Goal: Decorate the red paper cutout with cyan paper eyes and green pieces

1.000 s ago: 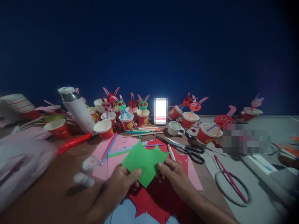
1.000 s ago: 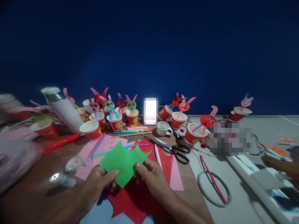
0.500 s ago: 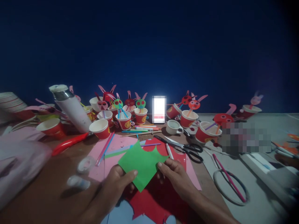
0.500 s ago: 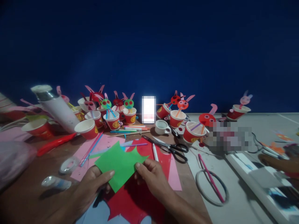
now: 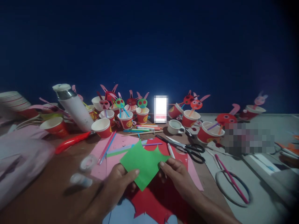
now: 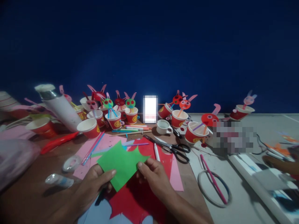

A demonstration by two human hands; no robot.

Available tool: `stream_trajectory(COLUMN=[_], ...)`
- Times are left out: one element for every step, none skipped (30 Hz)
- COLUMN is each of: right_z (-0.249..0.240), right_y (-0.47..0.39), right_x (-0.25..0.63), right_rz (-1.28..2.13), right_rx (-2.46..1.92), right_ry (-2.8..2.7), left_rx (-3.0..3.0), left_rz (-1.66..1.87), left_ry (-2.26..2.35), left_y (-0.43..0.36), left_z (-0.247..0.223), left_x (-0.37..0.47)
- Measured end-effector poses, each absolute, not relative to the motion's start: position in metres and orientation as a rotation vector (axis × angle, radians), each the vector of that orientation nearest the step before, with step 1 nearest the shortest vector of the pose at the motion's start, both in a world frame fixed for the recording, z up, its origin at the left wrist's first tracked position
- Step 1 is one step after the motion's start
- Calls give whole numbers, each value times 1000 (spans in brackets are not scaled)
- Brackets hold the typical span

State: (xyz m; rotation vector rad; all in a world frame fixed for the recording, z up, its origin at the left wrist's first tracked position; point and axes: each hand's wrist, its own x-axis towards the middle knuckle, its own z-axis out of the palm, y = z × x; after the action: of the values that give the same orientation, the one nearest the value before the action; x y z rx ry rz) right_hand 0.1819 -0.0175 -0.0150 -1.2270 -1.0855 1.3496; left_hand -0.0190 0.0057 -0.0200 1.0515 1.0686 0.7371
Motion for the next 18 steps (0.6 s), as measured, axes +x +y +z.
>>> stream_trajectory(right_z=[-15,-15,-15,-14,-14,-13,-11,-10,-9,-7,-6,-6,-6,-6,-7,-8,-9,-10], right_y=[-17,-17,-16,-15,-14,-13,-12,-12,-12,-13,-15,-16,-19,-21,-23,-25,-26,-27], right_x=[182,183,184,186,188,191,194,196,198,200,200,200,199,197,195,193,191,189], right_rz=[1328,1302,1272,1235,1190,1142,1100,1046,970,870,751,618,472,327,201,83,-22,-106], right_rx=[-1239,-1252,-1265,-1278,-1292,-1306,-1321,-1341,-1363,-1381,-1385,-1372,-1340,-1294,-1242,-1191,-1146,-1111], right_ry=[-1088,-1091,-1097,-1104,-1111,-1115,-1110,-1112,-1139,-1201,-1303,-1440,-1589,-1728,-1839,-1925,-1989,-2034], left_rx=[1059,1065,1067,1057,1034,1001,967,940,930,941,962,989,1013,1028,1045,1039,1011,972], left_rz=[735,739,756,789,833,886,935,968,981,972,941,902,856,822,794,780,783,790], left_ry=[1073,1076,1078,1077,1077,1081,1086,1088,1085,1069,1040,1001,949,909,866,832,803,775], left_y=[6,7,8,9,10,11,11,11,10,8,5,2,-2,-6,-9,-12,-15,-17], left_z=[-20,-19,-17,-15,-12,-9,-6,-3,0,2,3,3,2,1,-1,-2,-3,-4], left_x=[-19,-19,-18,-18,-18,-17,-16,-15,-14,-12,-9,-7,-4,-1,2,4,5,6])
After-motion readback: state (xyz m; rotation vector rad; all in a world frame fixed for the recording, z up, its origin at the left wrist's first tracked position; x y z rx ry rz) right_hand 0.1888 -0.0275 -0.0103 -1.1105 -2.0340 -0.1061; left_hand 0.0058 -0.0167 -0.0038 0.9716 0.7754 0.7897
